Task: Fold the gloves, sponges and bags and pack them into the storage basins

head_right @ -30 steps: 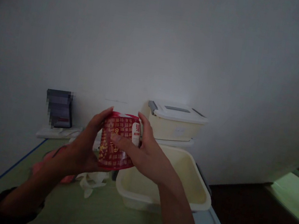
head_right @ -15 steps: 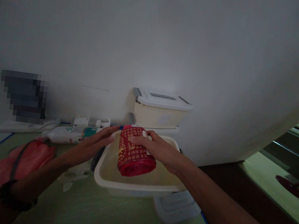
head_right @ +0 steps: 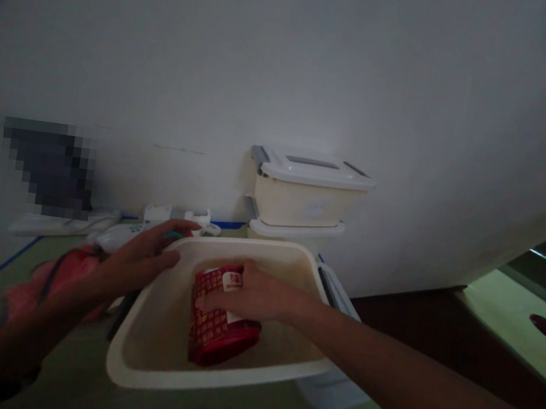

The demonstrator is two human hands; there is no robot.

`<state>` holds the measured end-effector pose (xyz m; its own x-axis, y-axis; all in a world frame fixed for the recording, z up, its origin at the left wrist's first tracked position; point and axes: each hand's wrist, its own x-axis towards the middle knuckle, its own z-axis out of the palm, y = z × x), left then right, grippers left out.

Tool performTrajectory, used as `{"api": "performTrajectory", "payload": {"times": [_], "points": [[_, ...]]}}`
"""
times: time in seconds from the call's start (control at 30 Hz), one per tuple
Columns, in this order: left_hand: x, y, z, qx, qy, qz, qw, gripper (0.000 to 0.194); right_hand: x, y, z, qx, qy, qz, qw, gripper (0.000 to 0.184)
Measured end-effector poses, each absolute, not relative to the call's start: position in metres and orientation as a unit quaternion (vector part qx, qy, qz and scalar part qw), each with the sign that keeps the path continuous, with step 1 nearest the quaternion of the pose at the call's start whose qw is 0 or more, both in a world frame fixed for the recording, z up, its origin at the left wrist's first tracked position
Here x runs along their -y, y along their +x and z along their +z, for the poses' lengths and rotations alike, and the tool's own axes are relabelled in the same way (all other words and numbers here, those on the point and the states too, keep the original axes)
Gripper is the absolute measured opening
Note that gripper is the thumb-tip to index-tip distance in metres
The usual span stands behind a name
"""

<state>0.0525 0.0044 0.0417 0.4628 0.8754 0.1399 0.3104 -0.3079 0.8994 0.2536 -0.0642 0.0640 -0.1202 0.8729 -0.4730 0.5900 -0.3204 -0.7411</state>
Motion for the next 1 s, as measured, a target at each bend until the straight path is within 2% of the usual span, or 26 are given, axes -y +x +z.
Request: {"api": "performTrajectory", "payload": {"times": [0.13, 0.33, 0.5, 0.67, 0.77, 0.87, 0.93, 1.0], "points": [[-0.006, 0.055, 0.035, -0.4, 0.762, 0.342, 0.377, 0.042, 0.062, 0.24, 0.055, 0.6, -0.576, 0.527, 0.173, 0.04], [-0.002, 0.063, 0.03, -0.402, 0.77, 0.35, 0.352, 0.041, 0.061, 0.23, 0.041, 0.645, -0.601, 0.448, 0.149, 0.054], [-0.004, 0.06, 0.034, -0.414, 0.767, 0.325, 0.367, 0.046, 0.064, 0.236, 0.051, 0.696, -0.593, 0.385, 0.126, 0.046], [-0.002, 0.057, 0.037, -0.411, 0.738, 0.303, 0.441, 0.043, 0.077, 0.255, 0.071, 0.736, -0.611, 0.271, 0.107, 0.043], [-0.003, 0.057, 0.035, -0.406, 0.702, 0.316, 0.492, 0.043, 0.089, 0.273, 0.081, 0.739, -0.635, 0.183, 0.132, 0.034], [-0.005, 0.057, 0.034, -0.419, 0.669, 0.328, 0.519, 0.045, 0.101, 0.297, 0.082, 0.692, -0.684, 0.018, 0.23, 0.03], [-0.006, 0.057, 0.035, -0.429, 0.657, 0.339, 0.519, 0.044, 0.107, 0.312, 0.081, 0.652, -0.719, 0.027, 0.239, 0.036], [-0.006, 0.056, 0.037, -0.442, 0.65, 0.344, 0.514, 0.044, 0.11, 0.323, 0.081, 0.646, -0.725, 0.072, 0.228, 0.035]]}}
